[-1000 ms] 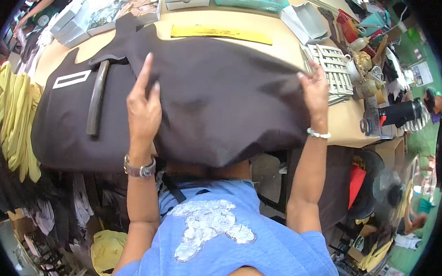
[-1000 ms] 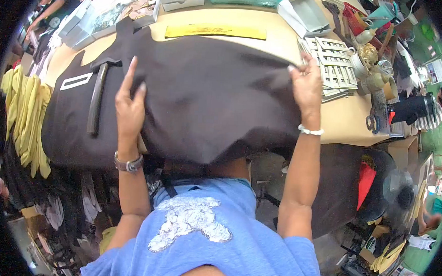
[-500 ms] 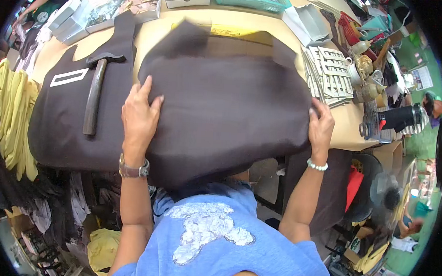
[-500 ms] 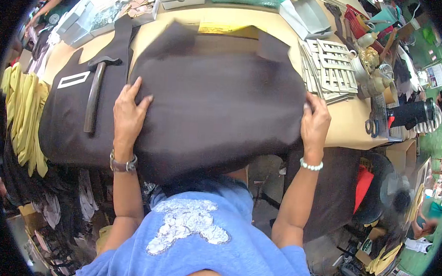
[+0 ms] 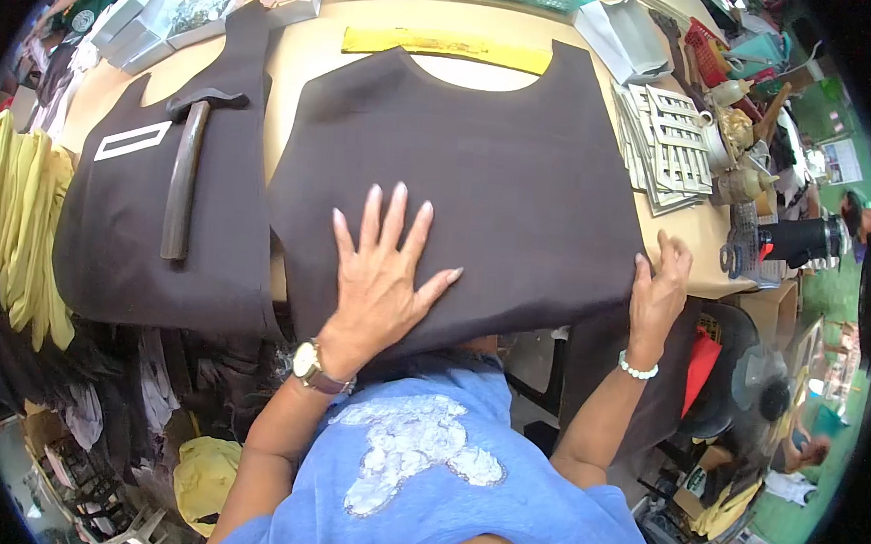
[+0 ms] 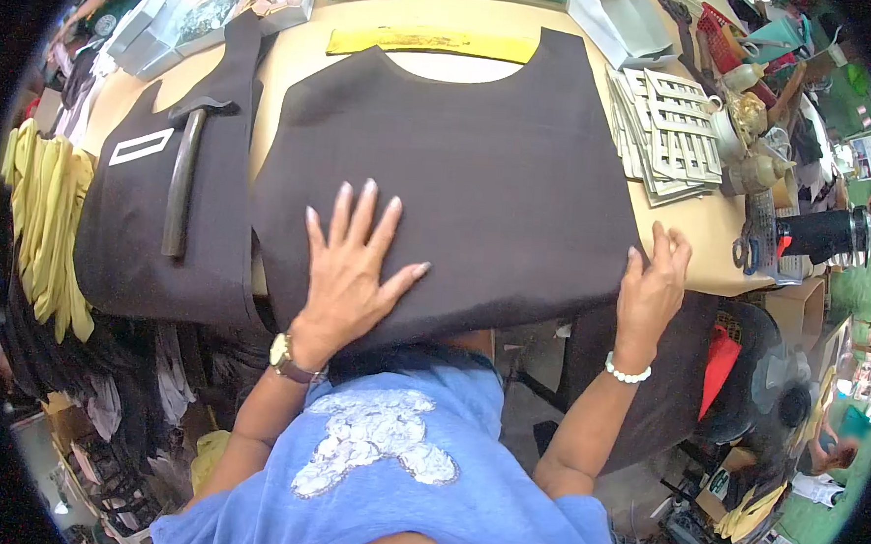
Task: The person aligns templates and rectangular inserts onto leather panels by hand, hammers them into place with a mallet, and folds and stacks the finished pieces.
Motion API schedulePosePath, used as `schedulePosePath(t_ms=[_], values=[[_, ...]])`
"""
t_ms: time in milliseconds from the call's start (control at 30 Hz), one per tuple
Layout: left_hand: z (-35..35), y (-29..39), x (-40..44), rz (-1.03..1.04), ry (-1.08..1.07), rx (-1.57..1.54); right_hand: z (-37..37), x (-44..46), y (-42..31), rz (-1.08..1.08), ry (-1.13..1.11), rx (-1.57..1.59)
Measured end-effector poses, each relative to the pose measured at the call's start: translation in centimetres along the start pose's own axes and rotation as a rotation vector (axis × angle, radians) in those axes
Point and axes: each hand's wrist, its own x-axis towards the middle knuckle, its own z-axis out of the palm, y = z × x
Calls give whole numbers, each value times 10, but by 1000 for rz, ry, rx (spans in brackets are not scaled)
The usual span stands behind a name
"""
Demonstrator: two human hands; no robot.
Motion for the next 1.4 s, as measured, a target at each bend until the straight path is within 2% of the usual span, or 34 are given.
schedulePosePath(t_ms=[67, 133, 267, 333, 467, 533, 600, 700, 800, 833, 933, 1000, 1067, 1133, 1200, 1267, 1300, 1400], values=[[12, 4, -9, -27, 13, -18, 2, 9, -11, -175, 131, -77], [14, 8, -13, -33, 27, -31, 9, 23, -38, -276, 56, 91], [2, 9, -12, -3, 36, 26, 32, 65, -103, -616, 29, 124], [-8, 11, 0, 31, -6, 80, 59, 104, -129, -823, -71, 181], [-14, 13, 42, 75, 8, 77, 144, 170, -178, -722, -101, 343], [4, 7, 53, 102, 163, -48, 160, 178, -190, -693, -94, 187], [16, 7, 41, 73, 120, -153, 172, 173, -190, -715, -108, 107], [19, 9, 19, 63, 80, -115, 194, 169, -182, -752, 31, 374], [18, 18, -5, 36, 73, -124, 168, 165, -191, -672, -99, 466], [20, 21, -11, 29, 56, -141, 166, 166, -194, -697, -13, 471], [20, 23, -18, 33, 51, -137, 167, 171, -203, -725, 59, 534], [20, 23, -14, 34, 56, -133, 156, 183, -214, -825, 214, 613], [21, 24, -6, 41, 64, -128, 125, 198, -226, -870, 310, 667], [24, 24, 4, 45, 80, -127, 90, 219, -233, -872, 430, 594], [27, 22, 18, 41, 99, -149, 34, 216, -245, -977, 519, 736], [28, 19, 30, 26, 117, -138, -10, 203, -244, -854, 273, 839], [29, 17, 35, 26, 144, -119, -17, 197, -244, -863, 253, 932], [27, 9, 39, 50, 133, -87, -34, 161, -225, -847, 231, 746]])
